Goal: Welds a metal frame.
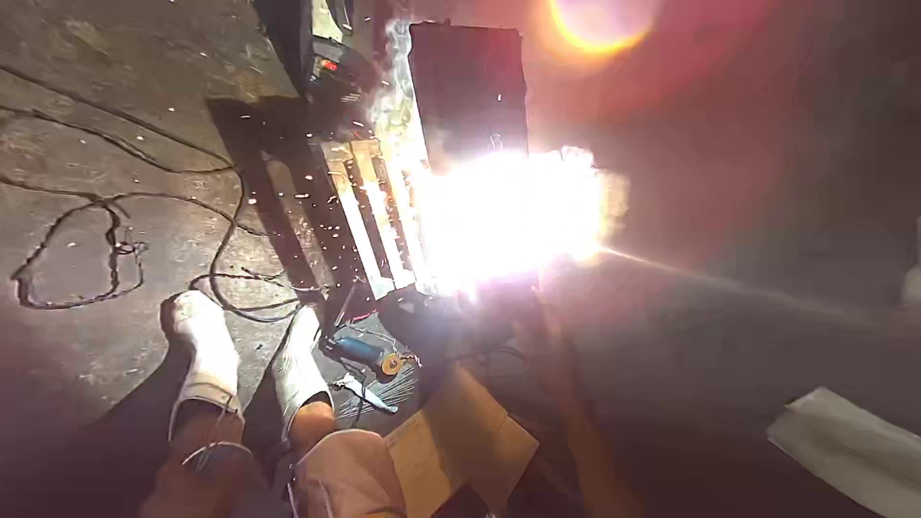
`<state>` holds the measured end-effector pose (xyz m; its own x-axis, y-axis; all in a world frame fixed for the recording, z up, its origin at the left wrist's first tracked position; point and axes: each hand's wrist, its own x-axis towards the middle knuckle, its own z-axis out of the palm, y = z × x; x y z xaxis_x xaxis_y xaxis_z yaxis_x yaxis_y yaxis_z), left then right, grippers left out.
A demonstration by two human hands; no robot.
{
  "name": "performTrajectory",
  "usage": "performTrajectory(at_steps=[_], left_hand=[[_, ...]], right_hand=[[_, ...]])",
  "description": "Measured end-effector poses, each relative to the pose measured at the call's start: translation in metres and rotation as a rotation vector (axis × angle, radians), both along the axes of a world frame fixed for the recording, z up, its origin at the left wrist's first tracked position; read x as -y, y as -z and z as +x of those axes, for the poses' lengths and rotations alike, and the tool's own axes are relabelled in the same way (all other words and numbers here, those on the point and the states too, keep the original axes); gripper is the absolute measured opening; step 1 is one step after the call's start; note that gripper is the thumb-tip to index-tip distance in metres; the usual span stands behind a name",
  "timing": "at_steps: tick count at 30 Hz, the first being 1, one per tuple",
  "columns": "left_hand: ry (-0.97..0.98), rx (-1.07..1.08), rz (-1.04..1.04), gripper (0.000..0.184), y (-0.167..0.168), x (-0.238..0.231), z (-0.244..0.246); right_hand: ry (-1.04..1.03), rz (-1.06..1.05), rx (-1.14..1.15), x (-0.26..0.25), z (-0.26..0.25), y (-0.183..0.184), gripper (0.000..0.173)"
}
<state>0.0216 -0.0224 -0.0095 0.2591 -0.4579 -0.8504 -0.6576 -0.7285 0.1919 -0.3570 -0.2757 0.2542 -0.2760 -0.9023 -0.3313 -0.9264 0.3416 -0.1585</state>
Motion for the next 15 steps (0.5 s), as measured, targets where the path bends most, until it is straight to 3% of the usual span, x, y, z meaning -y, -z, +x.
performTrajectory(at_steps=[1, 2, 3, 4, 5, 6, 7, 9, 15], left_hand=[[0.014, 0.004, -0.029, 0.082, -0.018, 0.01, -0.002], [0.038, -0.013, 0.085, 0.076, -0.046, 0.032, -0.004], [0.038, -0.122, 0.442, 0.075, -0.076, 0.075, -0.002], [0.028, -0.169, 0.602, 0.076, -0.082, 0.092, 0.0], [0.023, -0.09, 0.467, 0.075, -0.071, 0.072, -0.004], [0.027, 0.048, 0.153, 0.078, -0.037, 0.028, -0.008], [0.008, 0.064, 0.014, 0.084, -0.004, 0.001, -0.005], [0.007, 0.008, 0.06, 0.091, 0.022, -0.011, 0.002], [0.009, 0.017, 0.147, 0.089, 0.016, 0.002, 0.001]], right_hand=[[0.004, 0.002, 0.0, 0.0, -0.001, 0.0, 0.061], [0.016, 0.017, 0.004, -0.001, -0.001, -0.001, 0.062], [0.023, 0.017, 0.01, -0.001, -0.001, -0.001, 0.062], [0.012, 0.023, 0.005, -0.001, -0.002, -0.001, 0.063], [0.005, 0.021, -0.006, -0.001, -0.002, -0.002, 0.063], [-0.009, 0.019, -0.023, -0.002, -0.001, -0.002, 0.063], [-0.022, 0.018, -0.039, -0.002, 0.001, -0.003, 0.062], [-0.037, 0.018, -0.053, -0.002, 0.002, -0.004, 0.06], [-0.039, 0.008, -0.076, -0.004, 0.003, -0.006, 0.059]])
